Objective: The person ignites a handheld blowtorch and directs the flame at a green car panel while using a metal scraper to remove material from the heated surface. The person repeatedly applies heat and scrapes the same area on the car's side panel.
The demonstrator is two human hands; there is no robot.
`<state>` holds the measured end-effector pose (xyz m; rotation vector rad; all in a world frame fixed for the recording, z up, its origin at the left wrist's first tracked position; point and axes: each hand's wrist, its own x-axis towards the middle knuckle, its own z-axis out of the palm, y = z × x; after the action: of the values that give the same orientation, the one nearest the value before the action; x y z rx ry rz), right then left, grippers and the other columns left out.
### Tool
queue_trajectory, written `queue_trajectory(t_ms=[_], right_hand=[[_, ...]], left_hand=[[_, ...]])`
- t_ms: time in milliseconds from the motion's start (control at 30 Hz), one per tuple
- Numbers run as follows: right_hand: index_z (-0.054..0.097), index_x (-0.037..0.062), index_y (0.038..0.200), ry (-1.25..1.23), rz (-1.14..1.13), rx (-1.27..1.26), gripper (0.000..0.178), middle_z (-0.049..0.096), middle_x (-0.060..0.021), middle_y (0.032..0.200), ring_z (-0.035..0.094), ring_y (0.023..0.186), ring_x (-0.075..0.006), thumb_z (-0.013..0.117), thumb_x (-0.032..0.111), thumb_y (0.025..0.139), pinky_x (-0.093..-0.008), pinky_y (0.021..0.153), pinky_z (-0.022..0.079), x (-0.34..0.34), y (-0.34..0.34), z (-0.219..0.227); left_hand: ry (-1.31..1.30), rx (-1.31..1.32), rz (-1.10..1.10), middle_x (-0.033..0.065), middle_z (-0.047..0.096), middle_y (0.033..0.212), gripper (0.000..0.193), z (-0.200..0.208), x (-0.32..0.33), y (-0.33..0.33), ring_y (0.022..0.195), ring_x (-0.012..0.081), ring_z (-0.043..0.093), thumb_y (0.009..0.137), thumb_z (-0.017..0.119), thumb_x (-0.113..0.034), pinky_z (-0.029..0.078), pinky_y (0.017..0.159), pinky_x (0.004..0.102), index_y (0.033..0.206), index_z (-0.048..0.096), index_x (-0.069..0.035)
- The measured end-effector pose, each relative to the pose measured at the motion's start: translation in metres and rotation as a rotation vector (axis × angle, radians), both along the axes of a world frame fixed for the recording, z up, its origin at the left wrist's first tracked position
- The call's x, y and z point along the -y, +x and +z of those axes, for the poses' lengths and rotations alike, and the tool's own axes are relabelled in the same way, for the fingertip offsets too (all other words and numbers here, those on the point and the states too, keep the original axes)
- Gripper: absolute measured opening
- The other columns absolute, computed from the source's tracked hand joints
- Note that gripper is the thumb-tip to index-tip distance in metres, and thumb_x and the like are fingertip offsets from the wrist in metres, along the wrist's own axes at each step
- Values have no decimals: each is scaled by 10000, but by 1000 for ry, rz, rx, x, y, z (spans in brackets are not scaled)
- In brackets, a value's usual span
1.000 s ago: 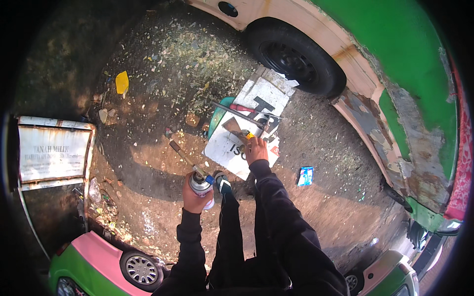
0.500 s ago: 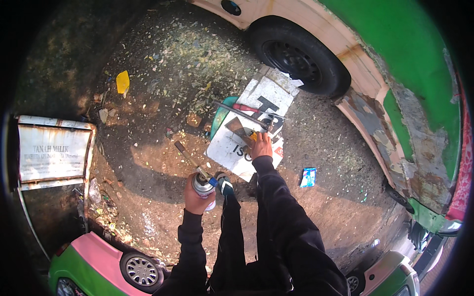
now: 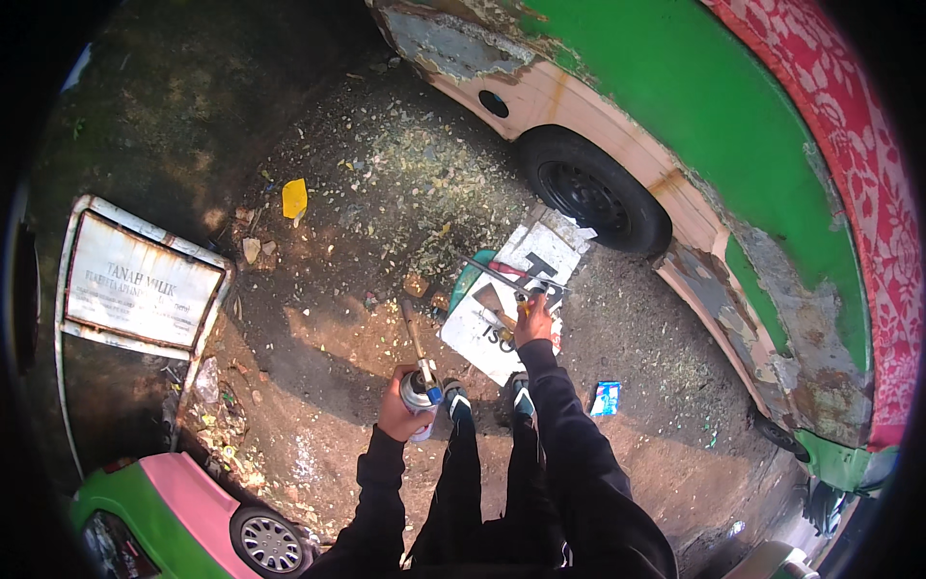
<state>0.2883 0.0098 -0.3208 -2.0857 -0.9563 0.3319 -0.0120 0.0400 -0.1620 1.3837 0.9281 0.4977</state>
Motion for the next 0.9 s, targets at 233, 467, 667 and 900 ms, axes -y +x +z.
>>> queue_trajectory(t_ms=[233, 467, 667, 900], right_hand=[[556, 16, 1019, 69, 189, -792, 327, 618, -66, 743, 618, 717, -181, 551, 341, 981, -335, 681, 472, 8, -71, 230], [614, -43, 852, 144, 264, -663, 379, 605, -161, 708, 604, 705, -276, 501, 300, 967, -394, 663, 466, -23, -81, 277], [564, -14, 1037, 206, 446, -94, 205, 636, -236, 888, 615, 821, -420, 658, 86, 885, -502, 722, 479, -38, -78, 244], [619, 29, 1071, 92, 524, 5, 250, 672, -228, 967, 630, 910, -415, 512, 232, 972, -481, 785, 491, -18, -92, 290]], left_hand=[[70, 134, -121, 70, 637, 1032, 615, 105, -5, -21, 978, 161, 610, 600, 741, -116, 478, 899, 320, 1167, 516, -45], [256, -22, -168, 118, 672, 998, 618, 172, 3, -33, 981, 231, 676, 602, 775, -124, 501, 860, 346, 1157, 519, -37], [353, -80, -167, 157, 673, 988, 612, 186, 16, -45, 975, 334, 679, 602, 782, -136, 510, 848, 386, 1146, 517, -43], [363, -187, -164, 189, 683, 1031, 620, 203, 32, -49, 1019, 412, 654, 605, 792, -163, 511, 850, 439, 1152, 525, -46]])
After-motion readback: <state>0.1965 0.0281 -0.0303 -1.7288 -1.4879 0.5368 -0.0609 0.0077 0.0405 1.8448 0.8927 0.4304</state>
